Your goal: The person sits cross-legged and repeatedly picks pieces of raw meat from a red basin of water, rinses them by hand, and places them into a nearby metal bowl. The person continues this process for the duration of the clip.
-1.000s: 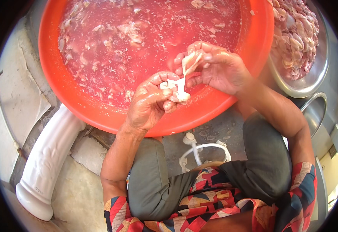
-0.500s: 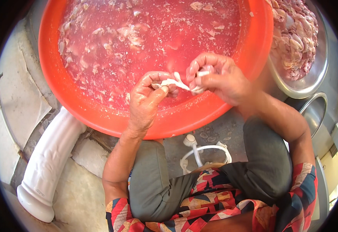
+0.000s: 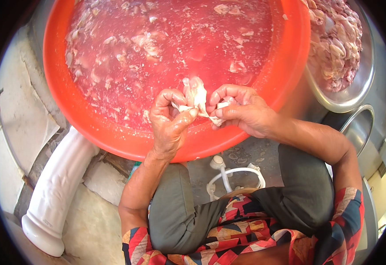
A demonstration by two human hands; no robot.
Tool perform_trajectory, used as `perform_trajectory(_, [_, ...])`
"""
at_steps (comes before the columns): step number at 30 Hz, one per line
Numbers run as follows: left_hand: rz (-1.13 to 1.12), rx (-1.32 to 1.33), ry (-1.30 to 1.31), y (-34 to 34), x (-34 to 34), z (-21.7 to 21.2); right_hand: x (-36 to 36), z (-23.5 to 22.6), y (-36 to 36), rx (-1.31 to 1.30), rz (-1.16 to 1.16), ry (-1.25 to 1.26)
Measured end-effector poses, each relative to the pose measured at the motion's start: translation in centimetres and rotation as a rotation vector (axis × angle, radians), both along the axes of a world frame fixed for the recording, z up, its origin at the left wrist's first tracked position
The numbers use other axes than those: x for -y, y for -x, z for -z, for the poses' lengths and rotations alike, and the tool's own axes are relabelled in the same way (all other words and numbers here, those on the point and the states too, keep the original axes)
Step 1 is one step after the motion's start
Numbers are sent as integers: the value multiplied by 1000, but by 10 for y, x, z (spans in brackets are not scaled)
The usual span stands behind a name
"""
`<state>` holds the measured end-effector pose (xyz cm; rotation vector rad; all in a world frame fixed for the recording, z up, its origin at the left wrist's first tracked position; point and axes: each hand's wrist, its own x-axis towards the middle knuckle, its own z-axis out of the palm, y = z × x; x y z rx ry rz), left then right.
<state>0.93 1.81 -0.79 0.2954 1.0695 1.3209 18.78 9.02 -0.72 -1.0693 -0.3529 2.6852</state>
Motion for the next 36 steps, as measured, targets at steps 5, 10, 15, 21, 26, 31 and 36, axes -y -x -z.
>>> perform_trajectory(5, [30,103,-19,-1,2,0,-1,2,6,20,15,42])
perform_trajectory(10, [80,163,82,3,5,4,1,11,8,50,7,-116])
perform_trajectory(15, [321,-619,-173,1,2,-3,0,17,5,9,14,50])
perform_trajectory(21, [789,-1363,-714,-21,-20,-64,2,14,8,-115,8,169])
perform_trajectory(26, [865,-1524,-730,-39,-30,-90,8,22,-1,-287,39,271])
perform_trajectory(31, [813,-1517,-808,-41,-31,-102,-4,8,-3,-261,70,317])
perform_trajectory(36, [675,-1343,-733,-34,-28,-81,-43,-18,-60,-298,177,107])
